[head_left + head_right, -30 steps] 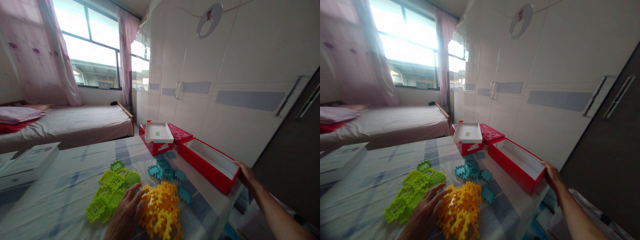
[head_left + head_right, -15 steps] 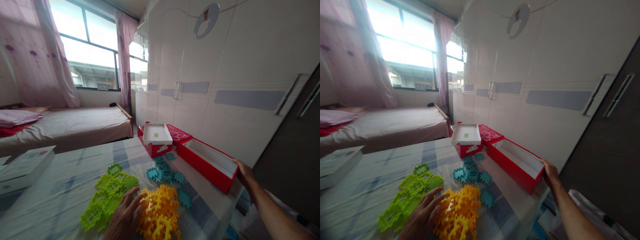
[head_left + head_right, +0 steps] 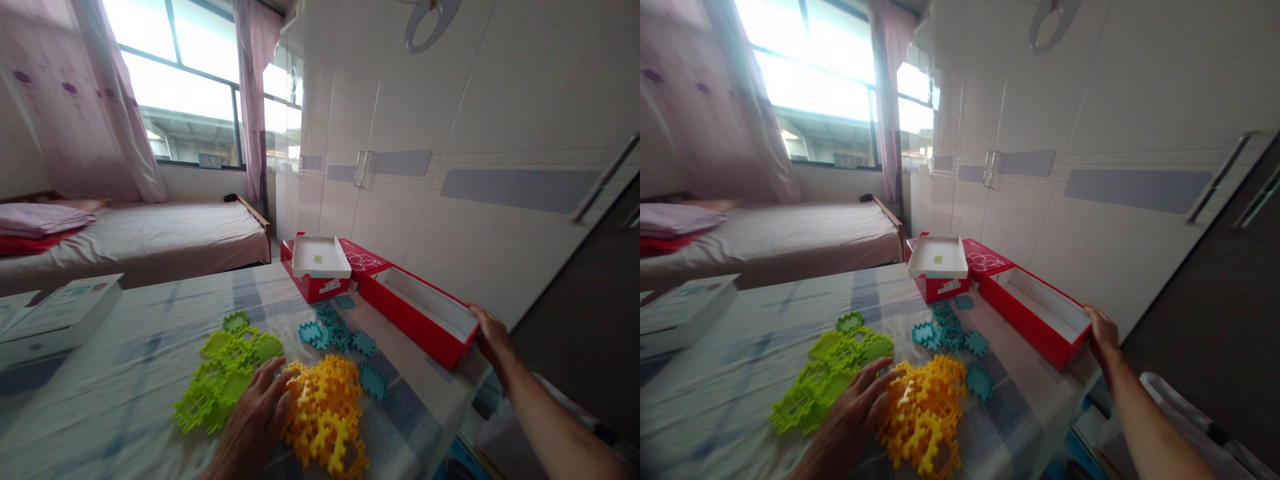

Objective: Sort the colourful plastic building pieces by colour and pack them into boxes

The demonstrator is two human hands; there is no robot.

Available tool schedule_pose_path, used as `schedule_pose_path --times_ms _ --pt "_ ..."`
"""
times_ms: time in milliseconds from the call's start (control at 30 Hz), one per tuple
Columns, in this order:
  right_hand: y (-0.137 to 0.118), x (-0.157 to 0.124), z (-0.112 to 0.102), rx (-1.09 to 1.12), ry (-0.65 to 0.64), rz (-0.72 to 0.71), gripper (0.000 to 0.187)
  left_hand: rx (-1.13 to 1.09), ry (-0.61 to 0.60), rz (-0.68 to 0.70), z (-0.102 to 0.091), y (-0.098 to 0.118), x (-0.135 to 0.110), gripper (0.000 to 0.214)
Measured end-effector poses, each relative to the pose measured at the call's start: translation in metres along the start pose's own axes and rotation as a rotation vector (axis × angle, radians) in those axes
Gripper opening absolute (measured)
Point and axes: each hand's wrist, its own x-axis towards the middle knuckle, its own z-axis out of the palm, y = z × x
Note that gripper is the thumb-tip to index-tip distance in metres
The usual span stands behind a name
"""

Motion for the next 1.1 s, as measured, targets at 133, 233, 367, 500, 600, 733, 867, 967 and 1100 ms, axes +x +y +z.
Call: schedule_pose_path --times_ms 133,233,367,500,600,733,867,967,1100 --pt "-0.015 -0.054 0.000 -0.148 0.046 -0.177 0.058 0.013 -0.075 -0.003 -0.007 0.008 0.002 0.032" --pt "-0.030 -0.138 0.000 -0.164 -0.426 -0.490 0.060 0.011 -0.122 0.035 -0.006 0.011 0.002 0.034" --pt "-0.038 -0.239 0.013 -0.376 -1.070 -0.860 0.093 0.020 -0.127 0.038 -0.003 0.013 -0.001 0.038" --pt "-0.028 -0.272 0.037 -0.492 -1.157 -1.011 0.113 0.035 -0.175 0.025 -0.003 0.014 -0.002 0.041" --pt "-0.026 -0.272 0.054 -0.536 -1.160 -1.023 0.112 0.003 -0.193 0.011 -0.006 0.015 -0.001 0.040" --pt "-0.033 -0.273 0.073 -0.555 -1.166 -1.042 0.107 -0.049 -0.200 -0.039 -0.010 0.016 0.002 0.040" --pt "-0.037 -0.281 0.090 -0.502 -1.132 -1.062 0.091 -0.110 -0.202 -0.030 -0.011 0.017 0.004 0.040" --pt "-0.040 -0.288 0.096 -0.435 -1.089 -1.087 0.083 -0.139 -0.190 -0.059 -0.011 0.016 0.004 0.040" --pt "-0.045 -0.294 0.096 -0.381 -1.070 -1.149 0.080 -0.157 -0.129 -0.092 -0.008 0.014 0.003 0.039"
